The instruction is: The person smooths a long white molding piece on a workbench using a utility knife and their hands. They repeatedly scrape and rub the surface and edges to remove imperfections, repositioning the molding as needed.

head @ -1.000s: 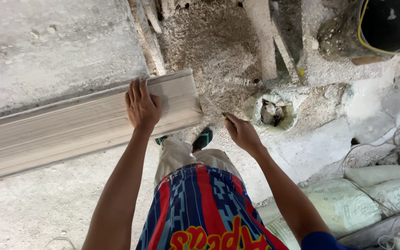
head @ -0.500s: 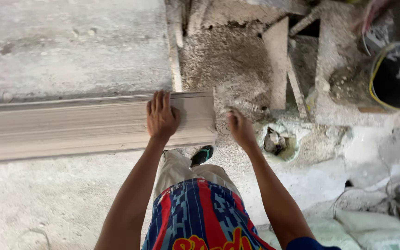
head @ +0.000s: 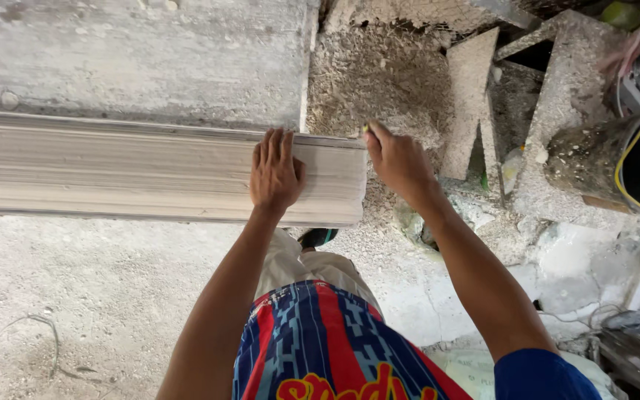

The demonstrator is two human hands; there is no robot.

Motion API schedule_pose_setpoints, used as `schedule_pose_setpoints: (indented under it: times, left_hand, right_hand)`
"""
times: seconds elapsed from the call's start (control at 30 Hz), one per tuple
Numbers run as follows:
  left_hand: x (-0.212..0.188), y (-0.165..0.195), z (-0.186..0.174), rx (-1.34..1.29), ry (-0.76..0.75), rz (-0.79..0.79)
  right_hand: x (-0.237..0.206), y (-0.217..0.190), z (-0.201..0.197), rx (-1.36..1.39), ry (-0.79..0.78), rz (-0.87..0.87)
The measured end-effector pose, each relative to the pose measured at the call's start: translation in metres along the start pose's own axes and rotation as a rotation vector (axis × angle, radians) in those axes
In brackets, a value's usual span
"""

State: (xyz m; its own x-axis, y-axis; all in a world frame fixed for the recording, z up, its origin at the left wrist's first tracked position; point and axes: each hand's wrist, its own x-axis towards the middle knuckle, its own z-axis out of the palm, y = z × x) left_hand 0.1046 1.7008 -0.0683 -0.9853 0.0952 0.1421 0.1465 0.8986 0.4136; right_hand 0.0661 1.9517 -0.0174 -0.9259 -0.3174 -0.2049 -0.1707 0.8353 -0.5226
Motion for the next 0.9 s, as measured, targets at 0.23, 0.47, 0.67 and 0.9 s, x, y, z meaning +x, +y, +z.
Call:
schedule_pose_setpoints:
  times: [0.23, 0.47, 0.67, 0.9]
  left_hand:
    - [0.003, 0.0, 0.0, 0.017, 0.014, 0.016]
    - [0.004, 0.003, -0.004, -0.006, -0.062, -0.039]
    - [0.011, -0.009, 0.003, -0.016, -0.063, -0.052]
    - [0.002, -0.018, -0.004, -0.373, 0.304, 0.134]
  right_hand:
    - [-0.013, 0.033, -0.026, -0.297, -0.406, 0.343]
    - [-0.034, 0.055, 0.008, 0.217, 0.081, 0.099]
    - [-0.039, 0.054, 0.037, 0.524, 0.31, 0.126]
    - [-0.032, -0.011, 0.075, 0.87, 0.233, 0.177]
